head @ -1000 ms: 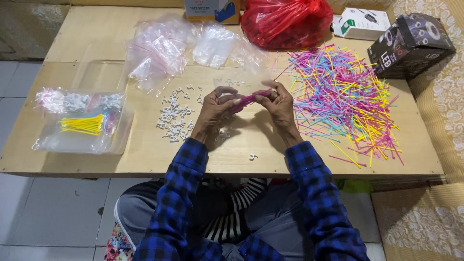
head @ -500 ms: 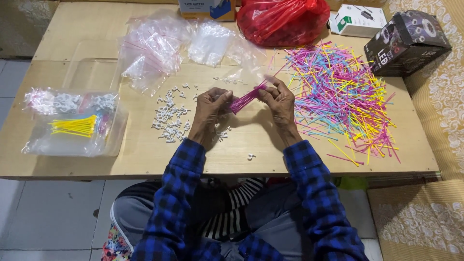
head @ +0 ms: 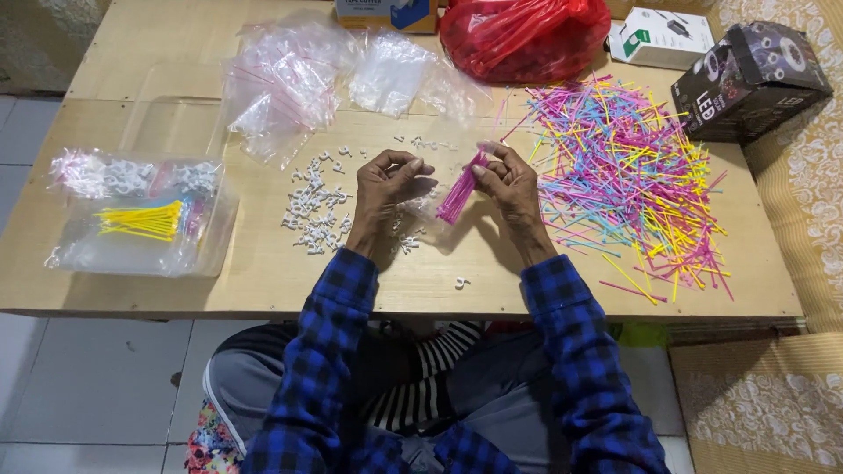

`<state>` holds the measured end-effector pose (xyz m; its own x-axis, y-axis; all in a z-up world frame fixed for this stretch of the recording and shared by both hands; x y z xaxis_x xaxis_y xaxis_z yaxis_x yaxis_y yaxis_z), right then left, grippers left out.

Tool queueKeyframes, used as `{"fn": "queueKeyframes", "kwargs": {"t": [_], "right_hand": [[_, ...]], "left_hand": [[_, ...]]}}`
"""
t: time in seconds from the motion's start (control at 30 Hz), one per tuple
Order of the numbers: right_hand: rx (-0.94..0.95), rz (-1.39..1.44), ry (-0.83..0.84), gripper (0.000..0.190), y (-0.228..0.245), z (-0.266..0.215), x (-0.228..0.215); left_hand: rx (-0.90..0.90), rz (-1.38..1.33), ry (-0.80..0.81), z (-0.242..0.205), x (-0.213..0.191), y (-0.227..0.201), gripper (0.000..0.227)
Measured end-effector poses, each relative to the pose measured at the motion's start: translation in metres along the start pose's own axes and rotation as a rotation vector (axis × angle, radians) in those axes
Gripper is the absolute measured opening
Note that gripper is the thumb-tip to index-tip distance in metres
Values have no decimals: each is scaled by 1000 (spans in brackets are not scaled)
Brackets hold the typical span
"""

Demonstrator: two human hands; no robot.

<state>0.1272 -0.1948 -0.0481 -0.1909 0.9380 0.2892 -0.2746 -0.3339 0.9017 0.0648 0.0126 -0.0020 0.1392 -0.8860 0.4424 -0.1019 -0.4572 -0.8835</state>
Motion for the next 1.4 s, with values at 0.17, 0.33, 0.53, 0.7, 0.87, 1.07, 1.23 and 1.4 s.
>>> {"fn": "queueKeyframes", "kwargs": {"t": [0.17, 0.33, 0.53, 0.7, 0.87, 1.07, 1.23, 1.4], "right_hand": [[-2, -48, 48, 49, 7, -1, 10], [67, -9, 110, 51, 16, -7, 24], [111, 0, 176, 70, 8, -8, 29], [158, -15, 224, 68, 11, -10, 33], [192, -15, 219, 67, 8, -11, 30], [230, -61, 246, 57, 2, -12, 27], [255, -98, 211, 36, 11, -17, 31], [206, -201, 191, 19, 16, -16, 27]], "left_hand": [[-15, 15, 57, 15, -3, 13, 24], [-22, -37, 56, 8, 0, 10, 22], [-16, -84, 46, 10, -2, 9, 25], [21, -78, -49, 6, -8, 0, 21], [43, -112, -63, 7, -10, 2, 18], [77, -161, -82, 12, -16, 4, 19], [66, -155, -95, 9, -18, 5, 20], [60, -156, -127, 4, -19, -4, 20]]}}
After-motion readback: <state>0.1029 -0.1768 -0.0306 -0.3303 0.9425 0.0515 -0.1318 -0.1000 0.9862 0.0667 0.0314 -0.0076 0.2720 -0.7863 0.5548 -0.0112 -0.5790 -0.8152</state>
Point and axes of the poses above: each hand's wrist, its own z-axis towards the middle knuckle, its own x-axis out of the palm, y = z × x, the point moved 7 cm from there along z, towards the middle knuckle, and after that the axes turned 7 degrees about -x, right-handed, at the moved point
